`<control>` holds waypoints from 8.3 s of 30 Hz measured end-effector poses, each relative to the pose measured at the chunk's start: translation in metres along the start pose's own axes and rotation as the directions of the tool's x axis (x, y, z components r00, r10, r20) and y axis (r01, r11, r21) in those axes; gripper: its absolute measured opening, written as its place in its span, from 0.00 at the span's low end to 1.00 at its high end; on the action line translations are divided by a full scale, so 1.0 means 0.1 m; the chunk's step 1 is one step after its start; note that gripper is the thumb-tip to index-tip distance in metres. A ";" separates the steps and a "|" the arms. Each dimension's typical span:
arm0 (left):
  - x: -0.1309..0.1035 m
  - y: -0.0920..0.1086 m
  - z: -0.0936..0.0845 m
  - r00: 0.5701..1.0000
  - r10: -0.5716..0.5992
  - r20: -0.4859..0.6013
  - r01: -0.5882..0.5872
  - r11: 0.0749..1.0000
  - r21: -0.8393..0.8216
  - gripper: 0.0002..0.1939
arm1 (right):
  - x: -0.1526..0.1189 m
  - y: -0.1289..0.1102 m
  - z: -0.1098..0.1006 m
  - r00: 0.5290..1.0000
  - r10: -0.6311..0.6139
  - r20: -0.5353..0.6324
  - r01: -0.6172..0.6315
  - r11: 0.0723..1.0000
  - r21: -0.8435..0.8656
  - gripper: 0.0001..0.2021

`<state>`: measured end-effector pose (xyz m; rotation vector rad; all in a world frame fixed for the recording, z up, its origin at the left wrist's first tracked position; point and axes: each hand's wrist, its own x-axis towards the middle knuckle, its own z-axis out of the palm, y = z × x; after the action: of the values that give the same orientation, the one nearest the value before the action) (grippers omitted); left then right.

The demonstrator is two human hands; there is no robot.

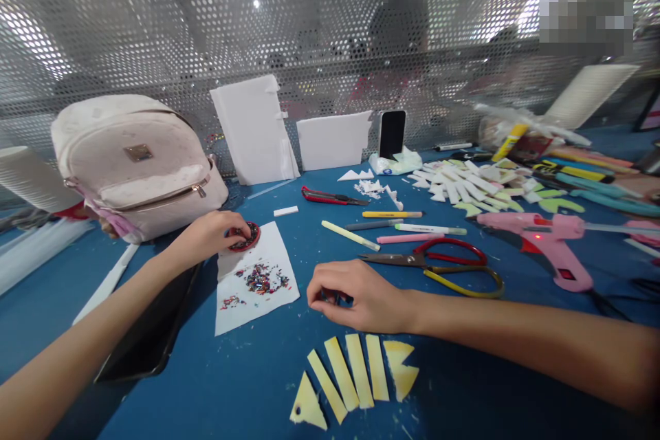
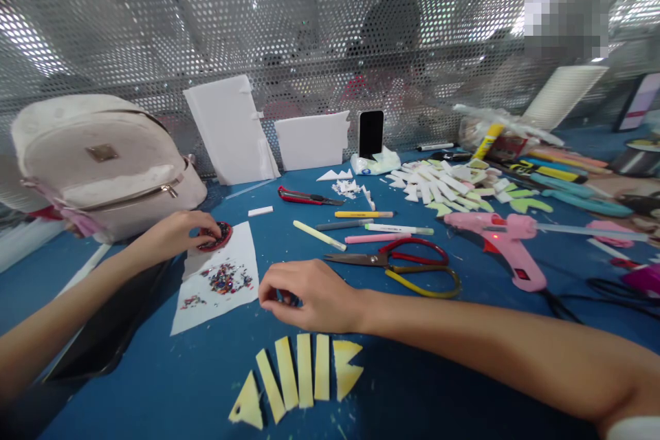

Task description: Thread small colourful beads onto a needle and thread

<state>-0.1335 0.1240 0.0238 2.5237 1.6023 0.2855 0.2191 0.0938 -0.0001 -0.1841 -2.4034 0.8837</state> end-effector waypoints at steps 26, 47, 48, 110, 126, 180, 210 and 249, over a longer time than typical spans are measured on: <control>0.09 0.06 -0.01 0.991 -0.081 0.104 0.089 0.993 -0.071 0.10 | 0.01 -0.02 -0.01 1.000 -0.004 -0.003 0.004 1.000 0.003 0.04; -0.16 0.39 -0.26 0.995 -0.100 -0.026 0.097 0.990 -0.101 0.09 | 0.00 0.00 0.00 1.000 -0.013 0.012 0.013 1.000 -0.029 0.04; -0.21 0.45 -0.26 0.995 -0.092 -0.025 0.088 0.989 -0.115 0.09 | 0.00 0.00 0.00 1.000 -0.011 0.016 0.011 0.999 -0.030 0.04; -0.69 0.98 0.23 0.998 -0.050 0.037 0.060 0.931 -0.359 0.07 | 0.01 0.00 0.00 1.000 -0.017 -0.003 0.017 1.000 -0.024 0.04; -0.74 1.21 0.19 0.955 -0.251 -0.157 0.139 0.850 -0.509 0.08 | 0.01 -0.01 0.00 1.000 -0.003 -0.014 0.003 1.000 -0.013 0.04; -0.77 1.75 0.51 0.926 -0.267 -0.267 0.034 0.762 -0.646 0.09 | -0.02 -0.03 -0.01 0.966 -0.117 -0.229 0.134 0.989 0.063 0.03; -0.76 1.73 0.50 0.939 -0.214 -0.268 -0.002 0.777 -0.629 0.09 | 0.00 -0.04 -0.01 0.957 -0.161 -0.242 0.172 0.985 0.024 0.04; -0.80 1.78 0.53 0.924 -0.354 -0.145 0.121 0.629 -0.768 0.02 | -0.02 -0.04 0.01 0.967 -0.164 -0.196 0.170 0.985 0.013 0.03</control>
<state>0.0025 -0.0249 0.0037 1.6494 1.4485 1.0736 0.2201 0.0895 0.0008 -0.0517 -2.1873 0.7855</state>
